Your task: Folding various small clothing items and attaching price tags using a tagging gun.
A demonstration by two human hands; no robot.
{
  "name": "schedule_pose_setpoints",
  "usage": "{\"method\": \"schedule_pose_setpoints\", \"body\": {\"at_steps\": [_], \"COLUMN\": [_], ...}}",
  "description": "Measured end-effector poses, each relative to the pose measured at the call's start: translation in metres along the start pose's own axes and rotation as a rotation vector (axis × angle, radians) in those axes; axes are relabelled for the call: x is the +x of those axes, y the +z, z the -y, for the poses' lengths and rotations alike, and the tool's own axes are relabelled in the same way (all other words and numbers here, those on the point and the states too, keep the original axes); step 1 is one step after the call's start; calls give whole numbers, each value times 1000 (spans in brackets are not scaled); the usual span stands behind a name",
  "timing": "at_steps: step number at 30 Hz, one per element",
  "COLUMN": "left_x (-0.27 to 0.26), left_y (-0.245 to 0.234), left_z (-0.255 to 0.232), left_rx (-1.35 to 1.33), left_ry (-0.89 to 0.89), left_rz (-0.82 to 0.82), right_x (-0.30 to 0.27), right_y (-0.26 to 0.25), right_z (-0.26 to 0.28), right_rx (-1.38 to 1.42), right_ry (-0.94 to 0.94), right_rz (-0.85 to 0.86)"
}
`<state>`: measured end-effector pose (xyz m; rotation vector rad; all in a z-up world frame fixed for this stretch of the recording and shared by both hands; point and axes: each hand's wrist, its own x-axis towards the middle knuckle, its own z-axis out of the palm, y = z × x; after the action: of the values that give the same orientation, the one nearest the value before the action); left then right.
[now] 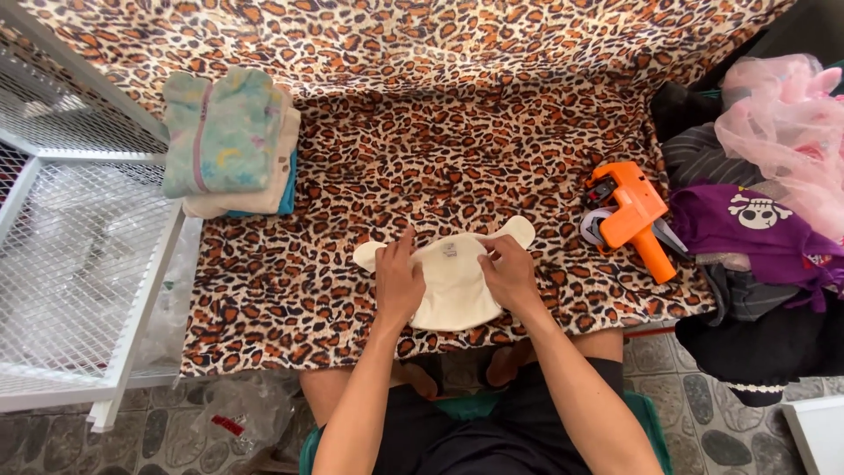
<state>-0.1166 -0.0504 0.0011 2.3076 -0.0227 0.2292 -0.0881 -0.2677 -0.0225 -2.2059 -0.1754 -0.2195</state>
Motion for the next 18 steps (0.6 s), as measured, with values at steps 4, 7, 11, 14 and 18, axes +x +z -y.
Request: {"method": "schedule_pose_setpoints", "body": {"at_steps": [4,7,11,14,18], "left_x": [-12,-17,-18,-23,-29], "left_y": [22,11,15,15,-6], "left_z": [36,22,19,20,-4], "left_rx": [90,89,232,214,267], "left_ry": [202,227,384,398,329], "left_rz": [-106,-201,-107,1,189], "right_x": [-16,-25,-30,-29,-20], "right_y": [-14,-27,-24,-32,-37], "right_z": [-1,3,-6,3,-5], "right_rx": [103,144,279,328,206], "right_ry": [-90,-107,-55,-24,163], "right_rz": [9,146,205,214,44]}}
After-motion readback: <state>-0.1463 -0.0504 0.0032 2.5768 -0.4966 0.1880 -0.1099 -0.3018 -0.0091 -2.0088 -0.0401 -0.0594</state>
